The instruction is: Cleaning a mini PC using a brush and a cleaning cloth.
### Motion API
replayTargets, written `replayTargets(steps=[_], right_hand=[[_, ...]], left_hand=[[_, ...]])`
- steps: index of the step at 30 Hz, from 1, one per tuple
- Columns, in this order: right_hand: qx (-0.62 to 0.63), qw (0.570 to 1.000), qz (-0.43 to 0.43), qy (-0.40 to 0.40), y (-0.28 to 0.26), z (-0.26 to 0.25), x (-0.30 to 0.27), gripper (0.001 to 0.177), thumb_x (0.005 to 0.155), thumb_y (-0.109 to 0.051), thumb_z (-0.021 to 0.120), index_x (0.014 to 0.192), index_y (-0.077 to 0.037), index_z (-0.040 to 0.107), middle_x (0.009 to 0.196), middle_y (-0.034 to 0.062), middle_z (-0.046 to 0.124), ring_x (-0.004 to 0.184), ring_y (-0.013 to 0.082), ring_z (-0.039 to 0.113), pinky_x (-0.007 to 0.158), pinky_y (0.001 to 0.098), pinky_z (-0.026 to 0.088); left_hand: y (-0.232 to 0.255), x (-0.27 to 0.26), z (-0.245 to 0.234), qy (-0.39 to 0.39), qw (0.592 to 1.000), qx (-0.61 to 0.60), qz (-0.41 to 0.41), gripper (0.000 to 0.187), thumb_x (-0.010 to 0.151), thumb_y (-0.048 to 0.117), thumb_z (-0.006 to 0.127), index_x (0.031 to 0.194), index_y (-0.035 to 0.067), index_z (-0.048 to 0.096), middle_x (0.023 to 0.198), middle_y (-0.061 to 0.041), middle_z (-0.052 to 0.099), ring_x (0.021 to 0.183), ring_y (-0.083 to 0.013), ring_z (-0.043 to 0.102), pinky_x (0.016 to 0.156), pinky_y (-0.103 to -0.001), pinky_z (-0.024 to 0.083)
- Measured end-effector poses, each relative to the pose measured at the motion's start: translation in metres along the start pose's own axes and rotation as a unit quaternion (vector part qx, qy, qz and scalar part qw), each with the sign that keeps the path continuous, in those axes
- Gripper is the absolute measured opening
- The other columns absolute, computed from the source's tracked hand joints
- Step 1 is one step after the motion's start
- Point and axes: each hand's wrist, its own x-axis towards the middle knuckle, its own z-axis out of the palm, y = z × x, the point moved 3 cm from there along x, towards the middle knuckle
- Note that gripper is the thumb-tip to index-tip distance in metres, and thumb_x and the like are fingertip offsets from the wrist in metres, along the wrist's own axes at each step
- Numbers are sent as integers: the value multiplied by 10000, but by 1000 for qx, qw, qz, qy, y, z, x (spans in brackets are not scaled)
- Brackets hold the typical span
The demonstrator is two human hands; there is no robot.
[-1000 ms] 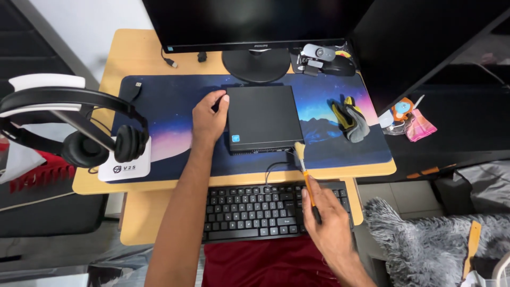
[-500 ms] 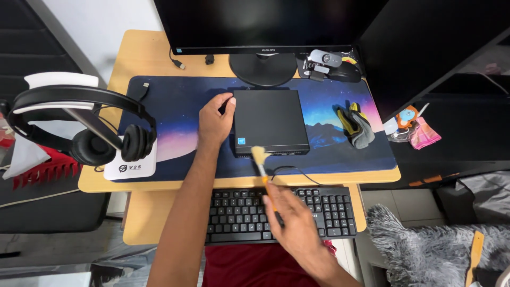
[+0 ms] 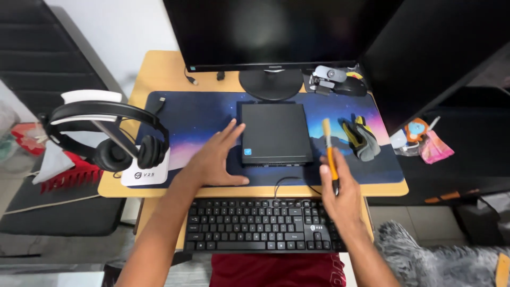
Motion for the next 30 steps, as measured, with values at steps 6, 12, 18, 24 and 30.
replayTargets(steps=[6, 12, 18, 24, 30], right_hand=[[-120, 990, -75, -22, -39, 12, -14, 346, 979, -174, 676, 1296, -44, 724, 826, 139, 728, 739, 266, 681, 732, 391, 545], [121, 979, -63, -151, -61, 25, 0, 333, 948, -192, 701, 1239, -38, 751, 778, 69, 733, 710, 130, 669, 673, 299, 542], [139, 971, 95, -167, -10, 50, 87, 289, 964, -302, 740, 946, -20, 798, 698, 35, 671, 581, 76, 554, 528, 281, 445], [-157, 975, -22, -152, -19, 66, 140, 350, 1008, -380, 705, 912, -64, 821, 606, 122, 630, 477, 165, 542, 527, 328, 444], [-4, 985, 27, -169, -48, 91, 162, 386, 976, -370, 699, 823, -24, 775, 615, 64, 669, 529, 124, 584, 509, 313, 455]], left_hand=[[7, -7, 12, -65, 995, 47, -56, 1428, 476, 644, 929, 1593, 108, 218, 1630, -204, 292, 1485, -325, 345, 1214, -474, 206], [-14, -16, 15, -2, 997, -54, -46, 1420, 519, 623, 901, 1582, -6, 200, 1597, -229, 385, 1484, -324, 391, 1252, -449, 222], [-49, -28, 22, 220, 935, -276, -37, 741, 1076, 412, 536, 1605, -48, 296, 1646, -264, 405, 1559, -349, 374, 1258, -377, 276], [-40, -26, 13, 250, 932, -236, -115, 677, 1075, 444, 445, 1544, -42, 399, 1553, -262, 499, 1459, -337, 483, 1161, -364, 379], [-53, -30, 22, 265, 933, -221, -102, 651, 1116, 455, 452, 1548, -31, 417, 1552, -262, 514, 1466, -357, 489, 1181, -388, 377]])
